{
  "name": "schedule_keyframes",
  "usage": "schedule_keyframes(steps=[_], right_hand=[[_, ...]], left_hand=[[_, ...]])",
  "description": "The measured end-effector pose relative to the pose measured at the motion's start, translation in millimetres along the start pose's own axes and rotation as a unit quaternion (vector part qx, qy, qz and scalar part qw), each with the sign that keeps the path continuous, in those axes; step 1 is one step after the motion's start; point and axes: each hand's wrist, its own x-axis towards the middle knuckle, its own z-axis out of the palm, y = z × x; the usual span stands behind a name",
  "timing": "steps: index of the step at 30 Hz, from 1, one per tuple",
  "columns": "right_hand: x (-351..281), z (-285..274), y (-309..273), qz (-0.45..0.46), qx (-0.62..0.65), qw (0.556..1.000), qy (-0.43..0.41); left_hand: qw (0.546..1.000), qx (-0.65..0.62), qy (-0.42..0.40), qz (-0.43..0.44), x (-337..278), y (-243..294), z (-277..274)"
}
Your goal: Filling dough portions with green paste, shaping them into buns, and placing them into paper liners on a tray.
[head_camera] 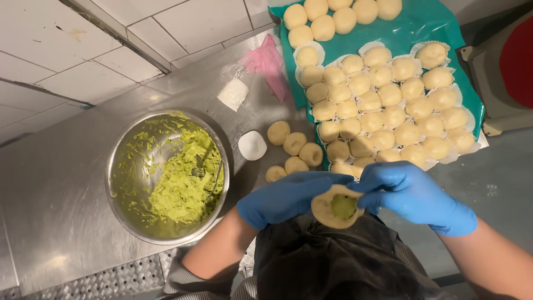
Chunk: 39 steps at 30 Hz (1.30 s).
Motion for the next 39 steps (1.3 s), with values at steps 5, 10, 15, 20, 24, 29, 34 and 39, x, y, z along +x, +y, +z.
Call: schedule_keyframes(steps=[5, 10, 15, 20, 24, 29, 34, 39], right_hand=[[22, 2, 46, -0.077, 0.124, 0.979, 0.143], [33, 5, 35, -0.066, 0.048, 0.985, 0.149], [28, -17, 2, -0.164, -0.206, 0.959, 0.102], [29, -34, -4, -0.254, -0.261, 0.931, -0.004], [33, -37, -4, -0.21, -0.219, 0.953, -0.018], [40, -34, 23, -0.183, -0.108, 0.974, 0.074], [53, -16, 33, -0.175, -0.02, 0.976, 0.129], [48, -18, 13, -0.196, -0.132, 0.964, 0.12]], left_hand=[[0.963, -0.151, -0.009, 0.222, 40, -48, 12], [0.948, -0.101, 0.172, 0.25, 42, -48, 31], [0.948, -0.025, 0.229, 0.22, 42, -36, 34], [0.974, 0.013, 0.145, 0.171, 40, -25, 36], [0.984, 0.112, 0.11, 0.082, 40, -13, 28], [0.974, -0.101, 0.146, 0.142, 55, -44, 8], [0.947, -0.141, 0.222, 0.183, 51, -2, 47], [0.933, -0.105, 0.2, 0.28, 67, -48, 12]])
